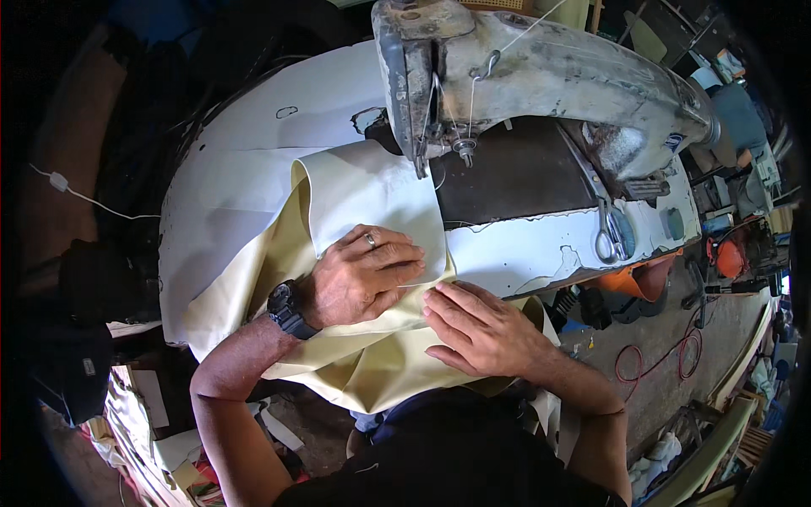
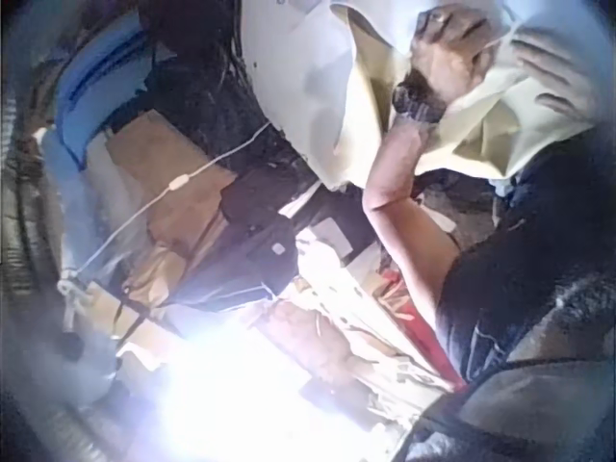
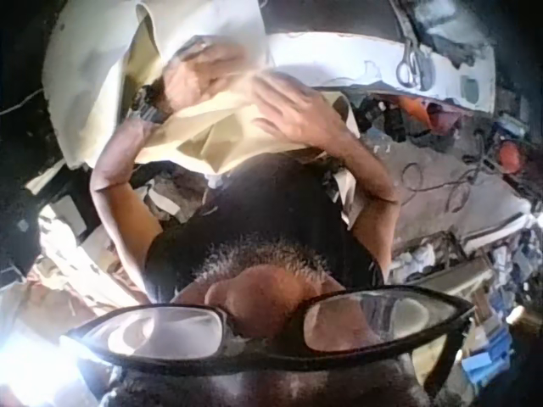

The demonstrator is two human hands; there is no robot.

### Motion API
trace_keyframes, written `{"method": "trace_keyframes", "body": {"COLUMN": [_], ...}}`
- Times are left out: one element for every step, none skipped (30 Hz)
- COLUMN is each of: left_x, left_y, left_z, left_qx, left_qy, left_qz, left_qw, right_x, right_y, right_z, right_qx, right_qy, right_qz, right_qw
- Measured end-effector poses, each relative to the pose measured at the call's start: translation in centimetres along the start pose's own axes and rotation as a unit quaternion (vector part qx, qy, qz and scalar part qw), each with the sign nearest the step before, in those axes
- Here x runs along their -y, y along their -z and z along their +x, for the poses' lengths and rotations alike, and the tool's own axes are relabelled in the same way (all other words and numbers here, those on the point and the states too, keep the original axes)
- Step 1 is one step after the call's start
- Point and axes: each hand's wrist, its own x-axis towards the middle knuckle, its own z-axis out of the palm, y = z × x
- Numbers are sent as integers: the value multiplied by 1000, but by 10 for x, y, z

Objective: The recorder uses a sewing machine and scissors to prepare and join pieces of synthetic upholstery material.

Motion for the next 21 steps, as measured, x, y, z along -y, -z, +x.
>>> {"method": "trace_keyframes", "body": {"left_x": [1,2,3,4,5,6,8,11,13,16,18,21,24,25,28,31,34,37,40,43,47], "left_y": [0,1,1,1,0,0,0,0,-1,-1,0,1,1,2,2,3,3,3,4,5,5], "left_z": [1,1,2,3,4,5,5,6,6,8,9,11,12,12,13,14,14,14,13,13,14], "left_qx": [-1,-2,-3,-2,-6,-11,-11,-14,-17,-18,-17,-16,-18,-20,-21,-21,-22,-20,-18,-19,-16], "left_qy": [1,2,1,1,-1,-2,-2,2,5,5,6,9,6,4,5,5,-2,-2,-3,-10,-21], "left_qz": [-1,-4,-7,-8,-6,-4,-4,-6,-8,-9,-6,-3,-1,-1,2,5,5,-1,-8,-8,-15], "left_qw": [1000,1000,1000,1000,1000,1000,1000,1000,1000,1000,1000,1000,1000,1000,1000,1000,1000,1000,1000,1000,1000], "right_x": [-1,-2,-2,-2,-3,-4,-5,-6,-7,-8,-9,-10,-10,-9,-10,-10,-10,-10,-9,-7,-6], "right_y": [0,1,0,0,-1,-1,-1,-1,-2,-2,-2,-2,-2,-3,-5,-6,-7,-8,-9,-9,-8], "right_z": [1,2,2,3,3,3,4,5,6,8,9,11,13,15,17,19,21,23,24,26,27], "right_qx": [2,4,5,6,10,13,14,16,18,18,25,31,31,41,50,48,62,76,104,102,123], "right_qy": [0,0,-2,-3,-8,-12,-12,-14,-17,-17,-20,-22,-22,-28,-35,-37,-37,-36,-45,-50,-48], "right_qz": [1,2,2,3,2,0,1,-2,-5,-6,-11,-17,-19,-28,-39,-43,-47,-50,-55,-60,-72], "right_qw": [1000,1000,1000,1000,1000,1000,1000,1000,1000,1000,999,999,999,998,997,997,996,995,992,992,989]}}
